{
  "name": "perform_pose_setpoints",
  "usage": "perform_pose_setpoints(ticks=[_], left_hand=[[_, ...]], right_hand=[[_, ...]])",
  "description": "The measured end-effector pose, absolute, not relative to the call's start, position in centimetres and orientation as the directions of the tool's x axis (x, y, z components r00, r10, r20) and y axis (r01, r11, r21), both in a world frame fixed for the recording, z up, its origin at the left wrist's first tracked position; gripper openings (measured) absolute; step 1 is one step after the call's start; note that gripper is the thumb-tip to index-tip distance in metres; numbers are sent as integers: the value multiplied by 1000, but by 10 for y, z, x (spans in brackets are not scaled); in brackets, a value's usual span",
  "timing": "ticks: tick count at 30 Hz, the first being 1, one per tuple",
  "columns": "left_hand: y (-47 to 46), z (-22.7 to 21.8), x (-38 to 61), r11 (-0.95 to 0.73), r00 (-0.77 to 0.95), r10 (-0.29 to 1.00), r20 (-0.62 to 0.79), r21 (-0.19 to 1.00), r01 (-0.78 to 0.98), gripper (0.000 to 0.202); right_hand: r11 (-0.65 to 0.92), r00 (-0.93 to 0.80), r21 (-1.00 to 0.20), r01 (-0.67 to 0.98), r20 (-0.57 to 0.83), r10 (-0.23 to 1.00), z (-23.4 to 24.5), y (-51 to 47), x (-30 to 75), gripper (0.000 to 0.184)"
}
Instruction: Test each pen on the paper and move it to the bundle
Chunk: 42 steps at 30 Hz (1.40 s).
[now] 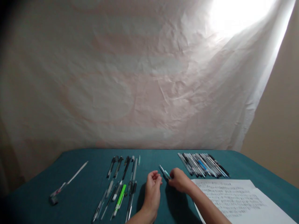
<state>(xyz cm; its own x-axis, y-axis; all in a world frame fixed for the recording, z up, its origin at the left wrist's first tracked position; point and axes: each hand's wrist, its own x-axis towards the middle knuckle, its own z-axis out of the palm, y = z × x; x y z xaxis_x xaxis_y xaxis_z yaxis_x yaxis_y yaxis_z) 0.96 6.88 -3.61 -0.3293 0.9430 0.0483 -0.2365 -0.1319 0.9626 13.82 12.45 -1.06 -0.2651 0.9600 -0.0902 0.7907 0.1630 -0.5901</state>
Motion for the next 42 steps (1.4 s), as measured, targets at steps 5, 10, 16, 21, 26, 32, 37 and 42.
perform_pose_setpoints(ticks=[5, 10, 16, 21, 26, 32, 37, 42], left_hand=[[72, -34, 10, -114, -346, 938, 2, 946, -304, 38], [70, -27, 8, -136, -115, 988, 101, 923, -360, 36], [67, -26, 7, -160, -112, 985, 127, 921, -355, 36], [70, -28, 8, -82, -151, 988, 14, 885, -459, 39], [76, -25, 0, -73, -220, 969, -108, 730, -680, 32], [83, -29, -4, -106, -286, 938, -197, 621, -776, 24], [69, -24, 5, -155, -263, 964, 24, 859, -489, 31], [49, -6, 15, -274, -138, 959, 250, 939, -209, 30]], right_hand=[[139, -396, -789, 598, -141, 907, -5, 114, 135, 15], [46, -537, -980, 195, -67, 841, 10, 102, 131, 23], [29, -595, -988, 150, -67, 801, 17, 95, 129, 26], [26, -656, -962, 271, -165, 737, 12, 94, 133, 16], [-15, -721, -939, 343, -274, 636, 18, 95, 149, 22], [39, -756, -885, 465, -374, 537, 43, 96, 188, 20], [73, -639, -965, 251, -108, 762, 51, 101, 189, 24], [230, -329, -962, 144, 173, 928, 53, 105, 164, 32]])
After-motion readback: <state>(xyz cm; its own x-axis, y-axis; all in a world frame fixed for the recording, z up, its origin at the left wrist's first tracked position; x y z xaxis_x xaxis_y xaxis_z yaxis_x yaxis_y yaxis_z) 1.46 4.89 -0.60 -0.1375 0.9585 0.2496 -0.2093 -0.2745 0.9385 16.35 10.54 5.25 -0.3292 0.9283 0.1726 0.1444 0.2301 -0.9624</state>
